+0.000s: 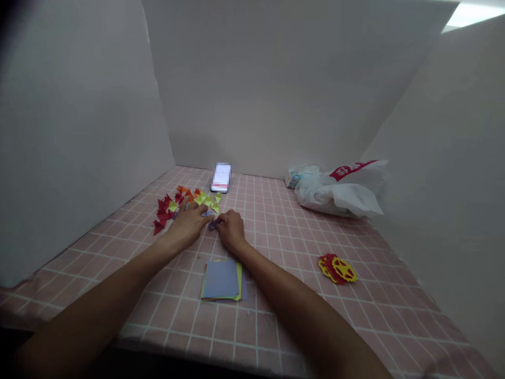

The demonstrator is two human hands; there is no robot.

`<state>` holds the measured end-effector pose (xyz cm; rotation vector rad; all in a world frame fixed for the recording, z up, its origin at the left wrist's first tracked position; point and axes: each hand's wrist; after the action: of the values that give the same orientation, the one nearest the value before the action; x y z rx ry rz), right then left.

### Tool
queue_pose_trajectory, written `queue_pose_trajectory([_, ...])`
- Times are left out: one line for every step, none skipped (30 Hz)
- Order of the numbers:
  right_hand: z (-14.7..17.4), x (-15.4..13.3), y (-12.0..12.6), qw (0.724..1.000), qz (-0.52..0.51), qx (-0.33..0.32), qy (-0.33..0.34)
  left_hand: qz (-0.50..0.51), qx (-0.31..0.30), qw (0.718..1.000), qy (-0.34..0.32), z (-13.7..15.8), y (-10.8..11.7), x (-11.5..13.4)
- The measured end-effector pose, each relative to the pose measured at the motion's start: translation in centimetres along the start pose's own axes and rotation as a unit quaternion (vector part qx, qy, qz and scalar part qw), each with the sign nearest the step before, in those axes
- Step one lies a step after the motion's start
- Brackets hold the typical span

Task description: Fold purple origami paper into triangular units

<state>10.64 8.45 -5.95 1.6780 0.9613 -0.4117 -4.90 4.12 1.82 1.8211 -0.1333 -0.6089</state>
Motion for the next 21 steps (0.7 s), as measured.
queue_pose_trajectory([0.00,-0.04,0.01,1.000,0.000,0.000,-0.001,-0.003,-0.002,1.000,-0.001,0.01,0.00,0.02])
queue_pose_trajectory([-0.01,-0.07,0.02,1.000,0.000,-0.001,-0.002,-0.006,-0.006,1.000,-0.001,0.03,0.01,0.04])
queue_pose_trajectory([-0.01,-0.11,0.04,1.000,0.000,-0.001,-0.004,-0.009,-0.009,1.000,-0.001,0.06,0.02,0.06])
queue_pose_trajectory([-0.02,-0.15,0.06,1.000,-0.001,-0.002,-0.005,-0.011,-0.013,1.000,-0.001,0.09,0.04,0.08])
queue_pose_trajectory([-0.03,-0.20,0.09,1.000,-0.001,-0.003,-0.006,-0.013,-0.017,1.000,-0.001,0.12,0.06,0.10])
queue_pose_trajectory([-0.03,-0.24,0.11,1.000,-0.002,-0.004,-0.007,-0.014,-0.021,1.000,-0.002,0.16,0.09,0.11])
queue_pose_trajectory([-0.03,-0.29,0.14,1.000,-0.002,-0.005,-0.008,-0.014,-0.025,1.000,-0.004,0.19,0.10,0.12])
queue_pose_trajectory([-0.03,-0.33,0.17,1.000,-0.003,-0.006,-0.009,-0.014,-0.027,1.000,-0.004,0.22,0.11,0.13])
queue_pose_trajectory([-0.03,-0.38,0.20,1.000,-0.004,-0.006,-0.010,-0.014,-0.027,1.000,-0.004,0.24,0.12,0.13])
queue_pose_trajectory([-0.02,-0.42,0.22,1.000,-0.003,-0.006,-0.011,-0.013,-0.025,1.000,-0.002,0.25,0.12,0.14])
queue_pose_trajectory([-0.01,-0.46,0.23,1.000,-0.003,-0.006,-0.012,-0.013,-0.022,1.000,0.000,0.26,0.13,0.15])
queue_pose_trajectory([0.00,-0.49,0.24,1.000,-0.002,-0.006,-0.012,-0.013,-0.017,1.000,0.003,0.28,0.14,0.17])
queue_pose_trajectory([0.02,-0.51,0.24,1.000,-0.002,-0.005,-0.013,-0.014,-0.013,1.000,0.005,0.29,0.17,0.18])
queue_pose_trajectory([0.03,-0.51,0.23,1.000,-0.001,-0.005,-0.013,-0.013,-0.010,1.000,0.006,0.31,0.22,0.20])
queue_pose_trajectory([0.03,-0.51,0.22,1.000,0.000,-0.004,-0.013,-0.012,-0.010,1.000,0.006,0.33,0.27,0.22])
queue_pose_trajectory([0.04,-0.49,0.20,1.000,0.001,-0.004,-0.013,-0.011,-0.011,1.000,0.005,0.36,0.33,0.23])
queue_pose_trajectory([0.03,-0.47,0.19,1.000,0.002,-0.004,-0.014,-0.009,-0.014,1.000,0.002,0.39,0.38,0.25])
queue_pose_trajectory([0.03,-0.44,0.17,1.000,0.002,-0.005,-0.014,-0.006,-0.018,1.000,-0.001,0.42,0.41,0.26])
queue_pose_trajectory([0.02,-0.42,0.16,1.000,0.002,-0.005,-0.014,-0.005,-0.021,1.000,-0.004,0.44,0.42,0.26])
queue_pose_trajectory([0.01,-0.39,0.15,1.000,0.002,-0.005,-0.014,-0.006,-0.024,1.000,-0.006,0.47,0.42,0.27])
queue_pose_trajectory([0.00,-0.37,0.15,1.000,0.002,-0.005,-0.014,-0.008,-0.026,1.000,-0.008,0.48,0.41,0.27])
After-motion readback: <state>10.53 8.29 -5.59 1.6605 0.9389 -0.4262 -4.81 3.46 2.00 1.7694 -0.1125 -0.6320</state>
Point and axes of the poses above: each hand's wrist, its own z-axis away from the middle knuckle, its own y-axis out of the back of the hand, x = y × z, and after that the axes turned 11 degrees about -z, right-handed
